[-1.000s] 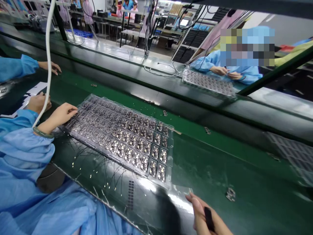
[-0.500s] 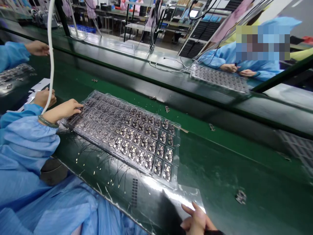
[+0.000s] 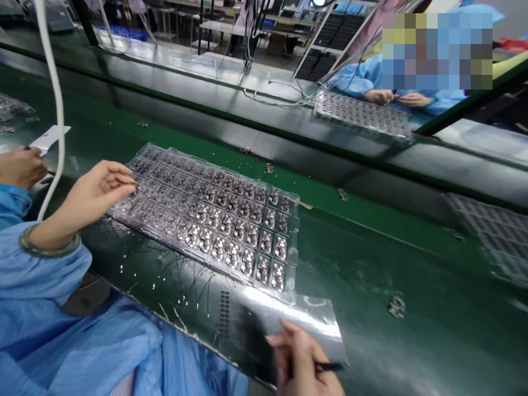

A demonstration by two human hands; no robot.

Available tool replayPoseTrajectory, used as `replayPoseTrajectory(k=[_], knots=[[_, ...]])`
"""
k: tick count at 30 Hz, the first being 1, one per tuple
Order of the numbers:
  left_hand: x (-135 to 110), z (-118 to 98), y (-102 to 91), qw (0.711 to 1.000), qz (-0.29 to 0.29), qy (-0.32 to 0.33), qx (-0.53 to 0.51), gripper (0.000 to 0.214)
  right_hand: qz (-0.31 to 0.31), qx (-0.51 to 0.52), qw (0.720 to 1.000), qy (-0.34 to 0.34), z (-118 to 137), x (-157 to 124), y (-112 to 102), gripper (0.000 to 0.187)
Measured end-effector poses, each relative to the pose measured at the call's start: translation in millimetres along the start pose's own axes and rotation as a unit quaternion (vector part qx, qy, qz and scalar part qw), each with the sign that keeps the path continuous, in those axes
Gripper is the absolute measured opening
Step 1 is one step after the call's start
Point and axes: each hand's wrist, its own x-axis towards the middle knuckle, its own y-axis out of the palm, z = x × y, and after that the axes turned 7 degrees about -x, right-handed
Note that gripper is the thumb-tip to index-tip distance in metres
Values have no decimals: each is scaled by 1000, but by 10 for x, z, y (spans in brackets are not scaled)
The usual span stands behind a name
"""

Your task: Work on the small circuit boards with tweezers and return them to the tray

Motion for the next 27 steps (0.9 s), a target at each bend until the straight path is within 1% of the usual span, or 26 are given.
replayPoseTrajectory(k=[1, 2, 3, 5, 6, 7, 9, 11, 12, 14, 16, 18, 20, 23, 27], knots=[[-84, -134, 104, 997, 59, 11, -46, 33, 63, -10, 998, 5, 30, -43, 70, 34], [-169, -252, 217, 988, 132, 28, -79, 36, 107, -21, 994, -8, 72, -89, 159, 33], [-253, -350, 333, 975, 195, 48, -92, 39, 159, -29, 986, -36, 124, -134, 260, 33], [-413, -476, 559, 953, 276, 97, -85, 47, 262, -61, 958, -99, 232, -205, 468, 33], [-484, -506, 660, 943, 302, 119, -77, 50, 286, -75, 948, -121, 279, -227, 560, 32], [-545, -519, 751, 934, 319, 141, -72, 53, 292, -87, 942, -138, 315, -240, 637, 29], [-630, -514, 895, 925, 329, 176, -73, 53, 283, -114, 938, -164, 351, -248, 735, 18], [-657, -497, 987, 929, 313, 181, -82, 47, 255, -127, 944, -164, 345, -245, 763, 18], [-653, -492, 1017, 934, 305, 166, -86, 43, 239, -127, 950, -156, 333, -243, 759, 20], [-625, -494, 1054, 942, 305, 103, -99, 34, 206, -114, 963, -128, 303, -245, 737, 23], [-598, -511, 1078, 937, 324, 22, -129, 24, 177, -91, 975, -95, 279, -251, 718, 26], [-590, -527, 1103, 926, 335, -42, -166, 24, 158, -69, 983, -69, 267, -258, 714, 25], [-602, -531, 1135, 922, 326, -75, -193, 27, 151, -60, 985, -60, 264, -261, 722, 24], [-635, -510, 1184, 919, 311, -106, -218, 27, 151, -60, 985, -65, 259, -256, 740, 23], [-656, -480, 1219, 898, 313, -142, -273, 23, 145, -47, 987, -59, 237, -259, 758, 20]])
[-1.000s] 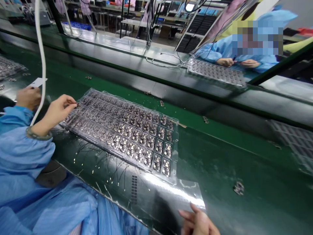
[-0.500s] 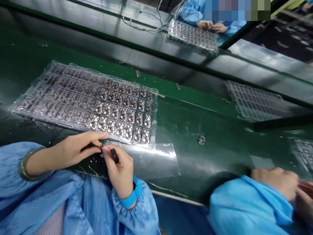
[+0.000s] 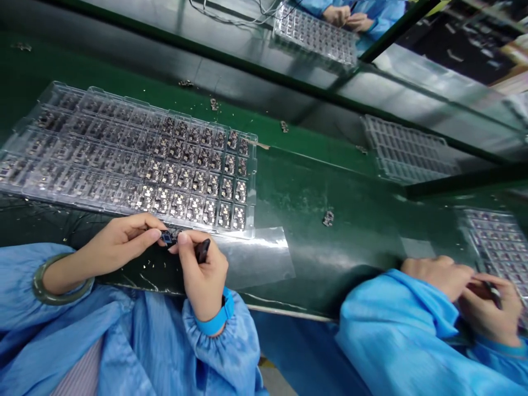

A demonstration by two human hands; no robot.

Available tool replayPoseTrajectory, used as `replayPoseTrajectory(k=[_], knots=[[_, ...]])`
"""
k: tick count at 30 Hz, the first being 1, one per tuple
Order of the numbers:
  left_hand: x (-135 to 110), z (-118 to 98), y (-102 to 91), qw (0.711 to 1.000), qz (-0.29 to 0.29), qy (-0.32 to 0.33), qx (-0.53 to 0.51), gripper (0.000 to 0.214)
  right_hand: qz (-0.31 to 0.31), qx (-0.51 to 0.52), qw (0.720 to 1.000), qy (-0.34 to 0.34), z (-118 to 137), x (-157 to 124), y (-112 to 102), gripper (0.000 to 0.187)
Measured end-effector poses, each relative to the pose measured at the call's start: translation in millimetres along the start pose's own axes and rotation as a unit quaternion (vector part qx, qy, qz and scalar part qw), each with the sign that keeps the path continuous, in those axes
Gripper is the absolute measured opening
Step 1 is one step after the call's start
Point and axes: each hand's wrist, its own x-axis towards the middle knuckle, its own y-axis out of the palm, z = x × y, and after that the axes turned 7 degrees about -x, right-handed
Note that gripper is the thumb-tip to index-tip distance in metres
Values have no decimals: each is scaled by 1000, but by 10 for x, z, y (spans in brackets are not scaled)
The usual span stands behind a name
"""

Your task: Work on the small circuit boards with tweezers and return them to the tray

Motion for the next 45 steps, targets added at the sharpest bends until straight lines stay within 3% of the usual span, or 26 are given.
replayPoseTrajectory(k=[5, 12, 16, 28, 31, 34, 37, 40, 42, 45], knots=[[-20, -3, 2, 998, -1, -21, -61, 20, -14, 15, 1000, 3, -18, -27, 20, 19], [-77, 31, -5, 998, 2, -29, -56, 22, -17, 110, 992, 59, -24, -64, 71, 21], [-92, 48, 3, 1000, -10, 0, -24, 20, -22, 122, 990, 63, -20, -91, 81, 21], [-129, 121, -4, 986, 25, 117, 119, 21, -34, 125, 989, 69, -101, -258, 54, 23], [-143, 129, -9, 986, 31, 115, 120, 21, -37, 110, 992, 47, -110, -276, -20, 20], [-158, 122, -13, 988, 24, 102, 109, 20, -113, 148, 983, -14, -135, -225, -197, 21], [-150, 94, 16, 987, 62, 104, 110, 18, -183, 211, 959, -50, -202, -153, -404, 31], [-111, 91, 98, 970, 140, 119, 161, 15, -210, 208, 955, -27, -308, -151, -522, 44], [-79, 127, 163, 943, 192, 165, 216, 15, -210, 178, 961, -9, -376, -195, -534, 42], [-49, 224, 228, 891, 242, 241, 300, 16, -177, 122, 976, 13, -426, -269, -500, 24]])
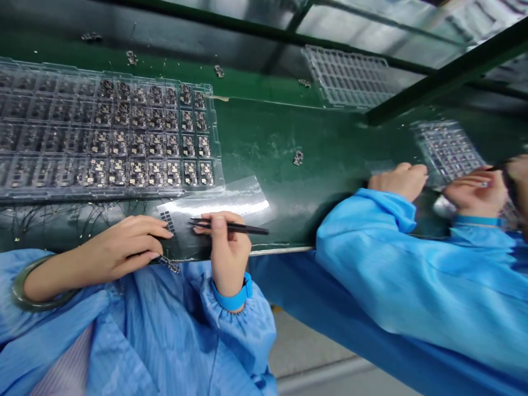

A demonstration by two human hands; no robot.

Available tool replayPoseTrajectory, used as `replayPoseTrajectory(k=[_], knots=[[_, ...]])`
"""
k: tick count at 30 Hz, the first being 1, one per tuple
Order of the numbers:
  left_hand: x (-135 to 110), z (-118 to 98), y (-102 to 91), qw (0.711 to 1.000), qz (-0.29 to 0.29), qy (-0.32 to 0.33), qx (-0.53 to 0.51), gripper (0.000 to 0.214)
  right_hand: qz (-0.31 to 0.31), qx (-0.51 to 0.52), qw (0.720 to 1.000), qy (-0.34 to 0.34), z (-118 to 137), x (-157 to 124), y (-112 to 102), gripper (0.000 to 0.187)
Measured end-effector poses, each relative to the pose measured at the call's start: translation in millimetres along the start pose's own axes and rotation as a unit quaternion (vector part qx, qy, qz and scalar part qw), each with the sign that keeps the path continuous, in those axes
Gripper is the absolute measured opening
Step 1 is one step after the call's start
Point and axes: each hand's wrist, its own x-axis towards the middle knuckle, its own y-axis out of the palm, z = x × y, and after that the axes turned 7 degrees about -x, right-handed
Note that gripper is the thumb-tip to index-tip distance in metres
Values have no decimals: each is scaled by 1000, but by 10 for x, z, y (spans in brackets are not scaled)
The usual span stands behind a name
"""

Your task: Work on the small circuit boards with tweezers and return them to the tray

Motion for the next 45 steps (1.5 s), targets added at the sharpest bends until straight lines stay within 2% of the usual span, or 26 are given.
replayPoseTrajectory(k=[2, 5, 11, 19, 24, 27, 32, 35, 39, 42, 45], knots=[[-6, 36, 42, 999, 23, 14, 45, 16, 31, -29, 999, 21, 1, -27, 28, 18], [-19, 48, 50, 998, 43, 6, 55, 18, 57, -50, 996, 46, 29, -5, 116, 18], [-5, 2, 32, 997, 49, -29, 45, 18, 93, -103, 990, 35, 6, 108, 322, 15], [-12, 18, 92, 998, 10, -16, 54, 19, 45, -161, 985, 36, -13, 92, 377, 13], [-4, 13, 92, 998, 8, -16, 53, 19, 62, -151, 984, 65, 22, 111, 370, 16], [5, 7, 88, 999, 1, -19, 51, 20, 43, -137, 986, 81, 22, 117, 370, 18], [7, 3, 76, 999, 7, -24, 44, 20, 46, -170, 983, 60, 31, 108, 373, 17], [4, 1, 73, 999, 10, -24, 42, 20, 52, -149, 985, 73, 30, 110, 365, 18], [7, 0, 78, 999, 3, -29, 35, 19, 31, -137, 988, 70, 5, 110, 359, 19], [9, 2, 82, 999, 3, -29, 36, 19, 44, -164, 984, 51, -3, 106, 358, 17], [12, 2, 83, 999, 5, -28, 36, 18, 56, -153, 985, 61, 11, 106, 355, 18]])
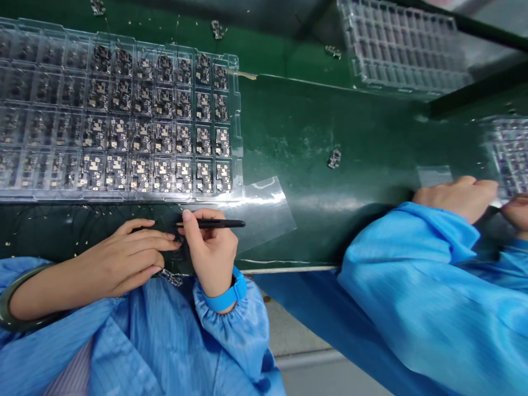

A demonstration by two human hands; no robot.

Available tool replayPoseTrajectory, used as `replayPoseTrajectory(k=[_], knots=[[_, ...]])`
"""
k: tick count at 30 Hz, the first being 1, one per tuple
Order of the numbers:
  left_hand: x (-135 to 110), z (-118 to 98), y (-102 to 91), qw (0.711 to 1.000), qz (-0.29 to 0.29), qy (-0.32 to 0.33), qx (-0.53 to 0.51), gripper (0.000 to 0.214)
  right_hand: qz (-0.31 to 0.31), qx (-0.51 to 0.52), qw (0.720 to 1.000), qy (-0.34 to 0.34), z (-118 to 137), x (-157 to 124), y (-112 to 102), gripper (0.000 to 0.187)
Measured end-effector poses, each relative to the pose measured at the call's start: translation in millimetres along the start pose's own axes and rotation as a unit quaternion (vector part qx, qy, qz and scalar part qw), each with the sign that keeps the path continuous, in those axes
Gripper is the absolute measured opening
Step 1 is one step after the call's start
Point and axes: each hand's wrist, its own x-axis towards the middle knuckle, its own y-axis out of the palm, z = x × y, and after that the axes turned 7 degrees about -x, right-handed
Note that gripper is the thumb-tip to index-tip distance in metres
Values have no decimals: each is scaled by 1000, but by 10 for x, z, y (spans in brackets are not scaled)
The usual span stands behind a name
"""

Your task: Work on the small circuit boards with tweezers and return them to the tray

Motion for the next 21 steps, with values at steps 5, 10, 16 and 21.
replayPoseTrajectory(k=[5, 10, 16, 21], knots=[[5, -4, -2, 1000, -2, -2, -6, 17, -32, 9, 999, -1, 6, -3, 4, 20], [0, 2, -5, 1000, -3, -2, -7, 17, -23, -55, 998, -32, -21, -12, 10, 18], [-2, 3, -21, 1000, 13, -1, 6, 17, -12, 30, 999, -1, -22, 11, -36, 23], [11, -35, -86, 998, 14, -32, -45, 16, -70, 172, 983, -9, -4, 18, -71, 31]])
